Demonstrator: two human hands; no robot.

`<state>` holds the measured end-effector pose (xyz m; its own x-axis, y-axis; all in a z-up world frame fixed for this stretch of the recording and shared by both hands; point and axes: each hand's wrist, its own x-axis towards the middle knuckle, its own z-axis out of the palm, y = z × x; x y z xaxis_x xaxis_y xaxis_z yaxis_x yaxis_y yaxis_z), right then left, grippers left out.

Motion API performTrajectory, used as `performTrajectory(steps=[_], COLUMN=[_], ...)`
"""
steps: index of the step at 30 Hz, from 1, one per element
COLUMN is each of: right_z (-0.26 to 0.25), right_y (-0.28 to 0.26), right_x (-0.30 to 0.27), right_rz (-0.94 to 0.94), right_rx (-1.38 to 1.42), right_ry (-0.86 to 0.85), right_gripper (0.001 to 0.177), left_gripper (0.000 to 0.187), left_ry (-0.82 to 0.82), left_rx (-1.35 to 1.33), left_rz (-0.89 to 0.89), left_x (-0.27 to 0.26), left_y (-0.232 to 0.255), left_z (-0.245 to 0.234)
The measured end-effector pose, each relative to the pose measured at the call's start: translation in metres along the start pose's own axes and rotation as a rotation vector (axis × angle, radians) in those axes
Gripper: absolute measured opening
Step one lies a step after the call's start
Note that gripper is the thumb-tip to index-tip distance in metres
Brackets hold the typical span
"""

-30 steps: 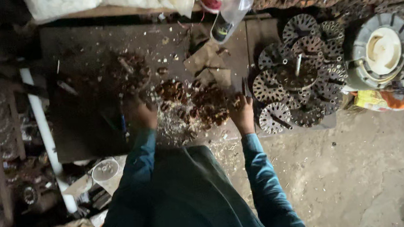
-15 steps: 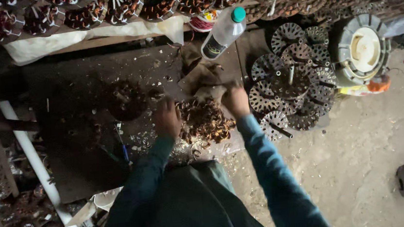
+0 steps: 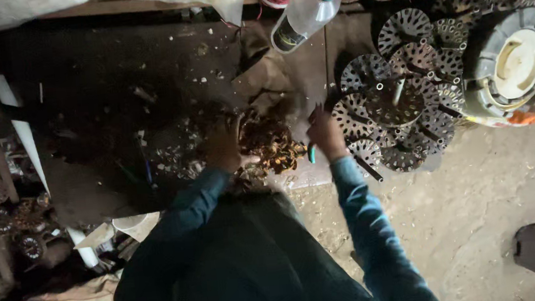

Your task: The person uses pliers to strip copper wire from circular metal stator components on a workbench. They repeatedly pull and cut the wire, accumulating a pile of copper scraps, and then gather the scraps to place them into a container.

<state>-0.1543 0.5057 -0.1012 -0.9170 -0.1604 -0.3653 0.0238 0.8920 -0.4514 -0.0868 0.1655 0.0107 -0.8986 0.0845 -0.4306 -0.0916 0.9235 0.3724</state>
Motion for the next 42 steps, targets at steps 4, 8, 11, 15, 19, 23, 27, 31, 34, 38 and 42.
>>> performTrajectory(steps=[4, 8, 11, 15, 19, 23, 27, 31, 34, 38, 42], right_z=[0.045, 0.051, 0.016, -0.026, -0.046, -0.049, -0.052, -0.070, -0.092, -0.115, -0.112], right_y=[-0.013, -0.081, -0.126, -0.167, -0.190, -0.185, -0.178, -0.170, -0.170, -0.199, -0.256], right_x=[-0.058, -0.085, -0.089, -0.103, -0.110, -0.115, -0.106, -0.098, -0.109, -0.121, -0.157], right_rz=[-0.623, -0.422, 0.199, 0.415, 0.387, 0.289, 0.260, 0.072, -0.066, -0.224, -0.423], right_rx=[-0.851, -0.331, 0.768, 1.197, 1.354, 1.419, 1.398, 1.355, 1.332, 1.237, 1.028], right_ry=[0.093, 0.346, -0.021, -0.153, -0.269, -0.243, -0.239, -0.415, -0.554, -0.690, -0.864], right_gripper=[0.065, 0.065, 0.065, 0.065, 0.069, 0.066, 0.076, 0.073, 0.069, 0.065, 0.061], left_gripper=[0.149, 0.133, 0.121, 0.115, 0.114, 0.106, 0.096, 0.105, 0.101, 0.103, 0.109], left_ry=[-0.155, -0.028, -0.068, 0.040, -0.220, -0.169, 0.051, -0.120, -0.035, 0.363, 0.635], left_rx=[-0.170, -0.277, -0.368, -0.652, -0.894, -0.825, -0.826, -0.977, -0.918, -0.953, -0.698], left_rz=[-0.184, -0.110, -0.022, 0.261, 0.337, 0.353, 0.476, 0.113, 0.061, 0.224, 0.041], left_x=[0.006, 0.011, 0.030, 0.045, 0.055, 0.051, 0.049, 0.036, 0.011, -0.032, -0.107], left_y=[0.017, 0.019, 0.009, -0.003, -0.004, 0.008, 0.024, 0.045, 0.055, 0.048, 0.010], left_z=[0.018, 0.051, 0.069, 0.090, 0.095, 0.100, 0.085, 0.055, 0.030, -0.002, -0.024])
